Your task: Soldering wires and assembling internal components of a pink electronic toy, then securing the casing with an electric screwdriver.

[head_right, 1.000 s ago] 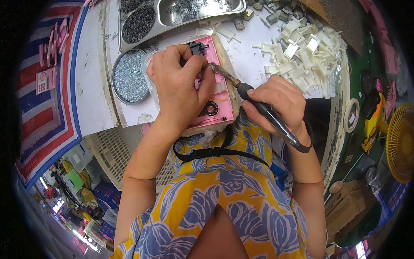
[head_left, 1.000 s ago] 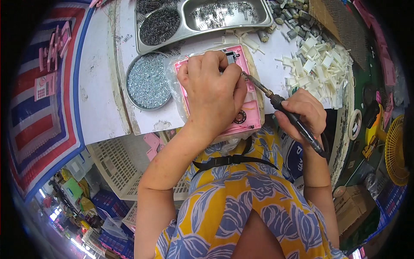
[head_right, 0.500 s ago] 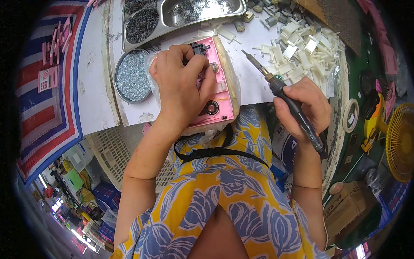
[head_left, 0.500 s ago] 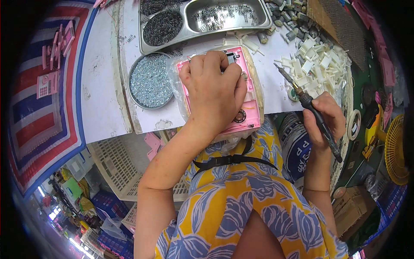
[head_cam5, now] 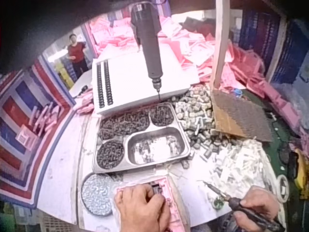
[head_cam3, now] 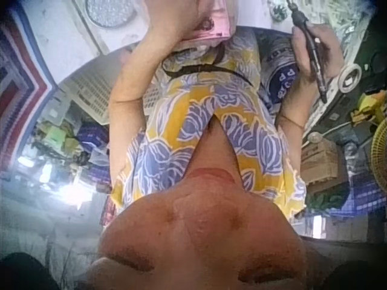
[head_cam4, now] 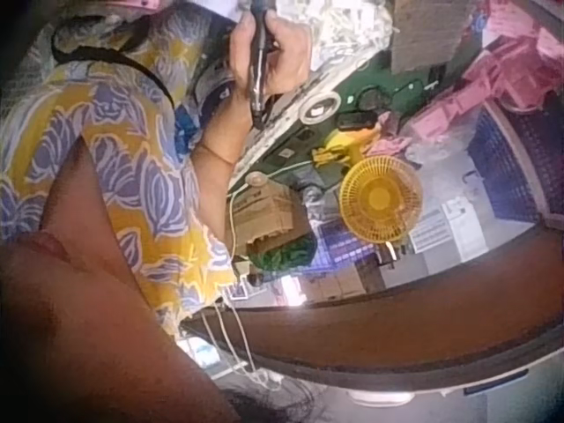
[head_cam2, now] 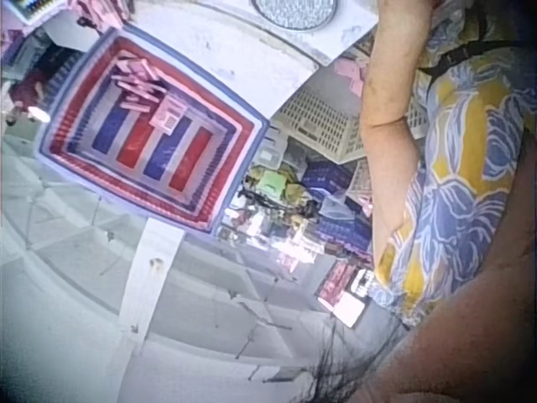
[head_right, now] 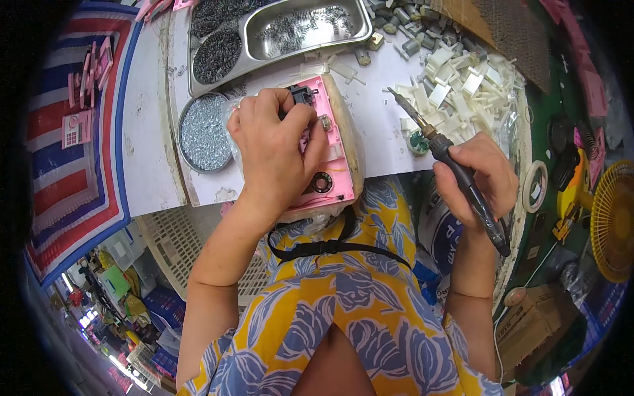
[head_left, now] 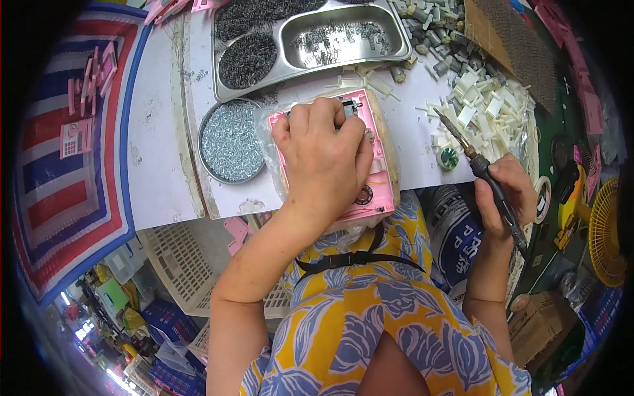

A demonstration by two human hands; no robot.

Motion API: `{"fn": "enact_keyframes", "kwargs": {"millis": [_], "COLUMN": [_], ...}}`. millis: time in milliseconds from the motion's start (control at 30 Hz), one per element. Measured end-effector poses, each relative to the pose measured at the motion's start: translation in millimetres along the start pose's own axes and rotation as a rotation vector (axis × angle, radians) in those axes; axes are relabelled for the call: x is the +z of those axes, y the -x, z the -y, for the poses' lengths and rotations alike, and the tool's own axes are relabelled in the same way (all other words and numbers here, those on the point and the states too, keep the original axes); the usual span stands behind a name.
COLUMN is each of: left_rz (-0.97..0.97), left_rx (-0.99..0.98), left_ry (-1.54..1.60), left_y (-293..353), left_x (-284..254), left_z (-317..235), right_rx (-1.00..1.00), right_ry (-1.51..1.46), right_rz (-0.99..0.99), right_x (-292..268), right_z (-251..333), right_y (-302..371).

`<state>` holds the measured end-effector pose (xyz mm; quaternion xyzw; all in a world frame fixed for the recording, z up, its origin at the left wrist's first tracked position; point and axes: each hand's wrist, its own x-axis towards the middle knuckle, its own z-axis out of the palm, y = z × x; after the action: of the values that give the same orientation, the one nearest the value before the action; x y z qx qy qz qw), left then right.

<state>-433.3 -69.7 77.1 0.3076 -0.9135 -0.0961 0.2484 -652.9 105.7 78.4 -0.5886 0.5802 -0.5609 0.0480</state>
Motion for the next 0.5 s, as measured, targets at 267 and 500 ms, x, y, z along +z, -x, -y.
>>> {"fn": "enact_keyframes", "kwargs": {"millis": [267, 500], "left_rz": [0.032, 0.031], "left_rx": [-0.010, 0.016], "left_ry": [-0.006, -0.012], "left_y": [-2.5, -2.9], "left_x": [-3.1, -3.8], "left_z": [-1.4, -0.3], "right_rx": [-0.002, -0.006], "right_ry": [0.020, 0.052], "right_rz": [0.006, 0.020], "right_x": [-2.2, -2.7], "right_z": [1.0, 4.1], "right_y": [-4.0, -7.8]}}
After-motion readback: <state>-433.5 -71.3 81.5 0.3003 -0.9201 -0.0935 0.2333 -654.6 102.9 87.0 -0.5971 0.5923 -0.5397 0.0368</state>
